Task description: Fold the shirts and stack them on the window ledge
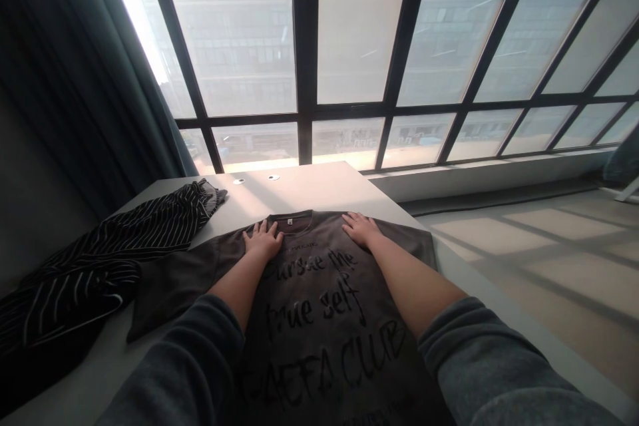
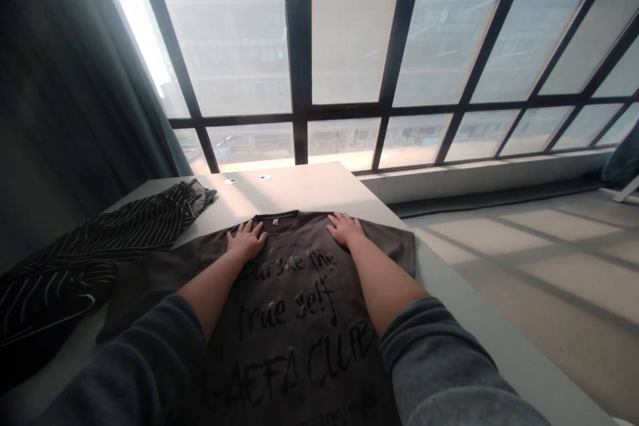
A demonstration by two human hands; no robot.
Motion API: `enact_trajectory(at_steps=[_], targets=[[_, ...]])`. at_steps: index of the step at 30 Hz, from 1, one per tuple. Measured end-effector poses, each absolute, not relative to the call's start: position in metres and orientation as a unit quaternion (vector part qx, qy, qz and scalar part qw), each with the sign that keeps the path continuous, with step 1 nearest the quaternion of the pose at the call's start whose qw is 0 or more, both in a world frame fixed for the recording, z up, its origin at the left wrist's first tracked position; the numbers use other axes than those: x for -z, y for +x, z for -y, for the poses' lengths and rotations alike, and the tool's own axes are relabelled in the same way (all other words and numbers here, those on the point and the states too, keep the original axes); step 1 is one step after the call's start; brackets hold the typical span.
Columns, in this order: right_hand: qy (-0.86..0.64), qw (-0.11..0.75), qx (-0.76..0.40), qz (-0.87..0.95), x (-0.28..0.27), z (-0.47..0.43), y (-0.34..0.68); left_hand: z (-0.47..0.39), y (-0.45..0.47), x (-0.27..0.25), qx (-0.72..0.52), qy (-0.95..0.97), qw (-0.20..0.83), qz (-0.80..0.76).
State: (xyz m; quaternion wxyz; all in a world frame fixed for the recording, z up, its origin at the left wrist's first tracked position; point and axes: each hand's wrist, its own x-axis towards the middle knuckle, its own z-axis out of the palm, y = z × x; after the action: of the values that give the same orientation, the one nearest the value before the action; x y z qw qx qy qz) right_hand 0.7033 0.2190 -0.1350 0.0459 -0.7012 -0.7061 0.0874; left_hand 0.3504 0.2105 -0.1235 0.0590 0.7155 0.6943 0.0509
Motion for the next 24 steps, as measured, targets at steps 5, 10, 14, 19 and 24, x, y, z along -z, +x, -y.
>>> enact_trajectory(at_steps=[5, 10, 14, 19, 24], targets=[[-0.709, 0.069, -0.090, 0.696, 0.143, -0.230, 0.718, -0.207, 0.350, 0.122, -0.055, 0.723, 0.054, -0.687], [-0.694, 0.154, -0.068, 0.700, 0.142, -0.224, 0.721, -0.191, 0.357, 0.117, -0.096, 0.708, 0.009, -0.700], [-0.678, 0.254, -0.012, 0.689, 0.132, -0.185, 0.733, -0.156, 0.338, 0.106, -0.116, 0.675, -0.025, -0.728], [-0.617, 0.268, -0.037, 0.739, 0.136, -0.121, 0.782, -0.074, 0.243, 0.106, -0.080, 0.678, -0.036, -0.730], [-0.610, 0.160, -0.063, 0.774, 0.149, -0.079, 0.828, -0.005, 0.142, 0.134, -0.015, 0.716, -0.075, -0.694]])
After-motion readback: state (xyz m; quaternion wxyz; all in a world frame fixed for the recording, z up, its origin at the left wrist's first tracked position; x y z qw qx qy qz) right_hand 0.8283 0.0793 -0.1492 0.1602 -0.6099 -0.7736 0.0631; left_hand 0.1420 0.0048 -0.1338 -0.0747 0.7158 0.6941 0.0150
